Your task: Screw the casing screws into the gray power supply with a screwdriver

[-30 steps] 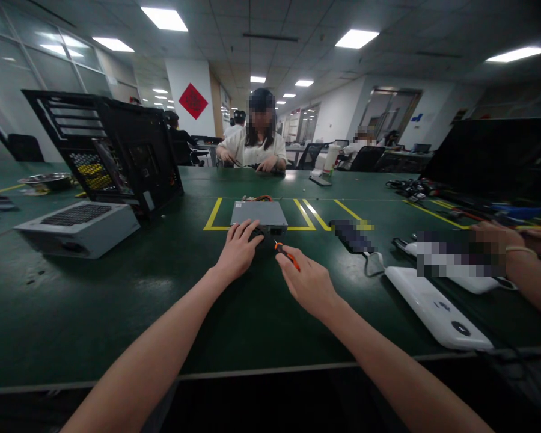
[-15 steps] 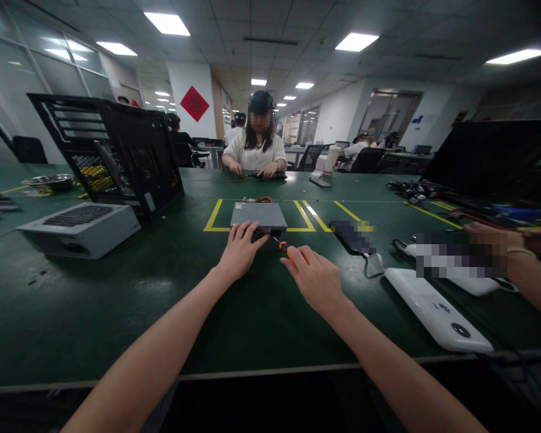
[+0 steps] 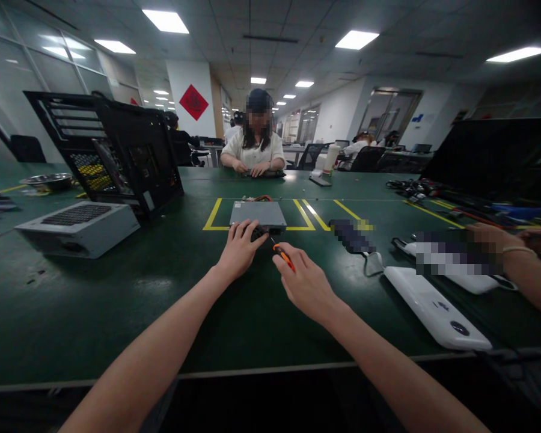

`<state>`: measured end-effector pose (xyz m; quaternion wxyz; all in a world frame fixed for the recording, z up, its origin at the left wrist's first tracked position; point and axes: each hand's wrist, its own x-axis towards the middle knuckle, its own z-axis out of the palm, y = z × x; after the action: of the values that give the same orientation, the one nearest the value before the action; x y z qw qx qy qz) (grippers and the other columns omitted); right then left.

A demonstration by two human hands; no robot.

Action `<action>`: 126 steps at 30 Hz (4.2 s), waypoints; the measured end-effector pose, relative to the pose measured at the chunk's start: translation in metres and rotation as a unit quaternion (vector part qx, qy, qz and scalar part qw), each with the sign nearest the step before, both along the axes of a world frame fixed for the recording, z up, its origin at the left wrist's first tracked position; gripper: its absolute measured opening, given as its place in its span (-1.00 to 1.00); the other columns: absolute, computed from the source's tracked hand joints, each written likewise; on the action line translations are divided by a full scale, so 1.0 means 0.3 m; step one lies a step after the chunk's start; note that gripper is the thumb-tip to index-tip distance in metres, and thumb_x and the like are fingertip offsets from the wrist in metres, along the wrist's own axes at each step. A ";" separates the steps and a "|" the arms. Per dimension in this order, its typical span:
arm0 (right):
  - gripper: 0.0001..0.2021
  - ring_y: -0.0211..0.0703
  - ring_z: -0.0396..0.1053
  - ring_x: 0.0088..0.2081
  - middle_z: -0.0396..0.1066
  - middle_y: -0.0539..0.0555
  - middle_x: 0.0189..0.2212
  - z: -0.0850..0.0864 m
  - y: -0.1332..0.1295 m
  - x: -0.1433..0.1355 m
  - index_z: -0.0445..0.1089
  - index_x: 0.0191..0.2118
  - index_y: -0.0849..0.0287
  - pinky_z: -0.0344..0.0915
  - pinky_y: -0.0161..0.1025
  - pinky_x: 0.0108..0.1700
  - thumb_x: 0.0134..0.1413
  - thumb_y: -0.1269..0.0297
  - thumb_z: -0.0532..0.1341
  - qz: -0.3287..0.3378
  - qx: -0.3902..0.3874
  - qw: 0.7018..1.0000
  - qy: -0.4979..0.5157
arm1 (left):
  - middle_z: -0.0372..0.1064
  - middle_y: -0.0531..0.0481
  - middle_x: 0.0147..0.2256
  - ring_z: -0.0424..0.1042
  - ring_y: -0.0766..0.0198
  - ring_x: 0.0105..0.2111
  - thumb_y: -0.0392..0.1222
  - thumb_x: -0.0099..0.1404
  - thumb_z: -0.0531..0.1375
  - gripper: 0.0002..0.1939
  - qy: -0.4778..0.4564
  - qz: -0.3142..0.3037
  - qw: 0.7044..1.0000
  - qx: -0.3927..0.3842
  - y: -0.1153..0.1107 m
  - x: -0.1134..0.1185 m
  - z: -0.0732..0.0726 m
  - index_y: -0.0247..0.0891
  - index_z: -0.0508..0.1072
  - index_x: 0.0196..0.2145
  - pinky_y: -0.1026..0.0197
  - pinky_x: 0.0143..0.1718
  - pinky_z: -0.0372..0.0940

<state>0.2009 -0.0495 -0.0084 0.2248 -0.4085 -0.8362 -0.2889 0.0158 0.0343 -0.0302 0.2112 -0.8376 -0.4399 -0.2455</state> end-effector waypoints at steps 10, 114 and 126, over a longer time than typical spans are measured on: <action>-0.74 -0.09 0.33 -0.20 0.28 0.29 -0.08 -0.011 -0.008 -0.010 0.24 -0.04 0.26 0.30 -0.23 -0.28 0.19 0.37 -0.02 -0.040 0.009 0.999 0.023 | 0.03 -0.11 0.18 -0.05 0.01 0.20 -0.39 0.21 0.02 -0.53 -0.001 -0.001 1.000 -0.002 -0.001 -0.001 0.001 -0.06 0.32 0.05 -0.16 0.17 -0.09; -0.78 -0.49 0.12 -0.69 0.21 -0.05 -0.63 -0.013 0.057 -0.161 0.24 -0.45 0.27 0.04 -0.58 -0.72 0.21 0.34 0.01 0.053 -0.564 0.191 0.802 | 0.12 -0.10 0.15 0.04 0.05 0.16 -0.35 0.23 0.01 -0.62 -0.036 0.004 0.999 0.001 -0.014 0.002 0.010 -0.19 0.40 -0.03 -0.09 0.18 -0.06; -0.77 -0.50 0.13 -0.68 0.20 -0.05 -0.62 -0.004 0.055 -0.154 0.27 -0.42 0.29 0.06 -0.59 -0.72 0.23 0.35 -0.02 0.059 -0.554 0.182 0.811 | 0.12 -0.10 0.15 0.04 0.05 0.16 -0.35 0.22 0.01 -0.63 -0.033 0.002 0.999 0.003 -0.010 0.002 0.008 -0.19 0.40 -0.04 -0.09 0.18 -0.07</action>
<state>0.1548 -0.0331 -0.0097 0.5094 -0.3837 -0.1537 0.7548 0.0164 0.0313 -0.0278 0.1992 -0.8276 -0.4476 -0.2740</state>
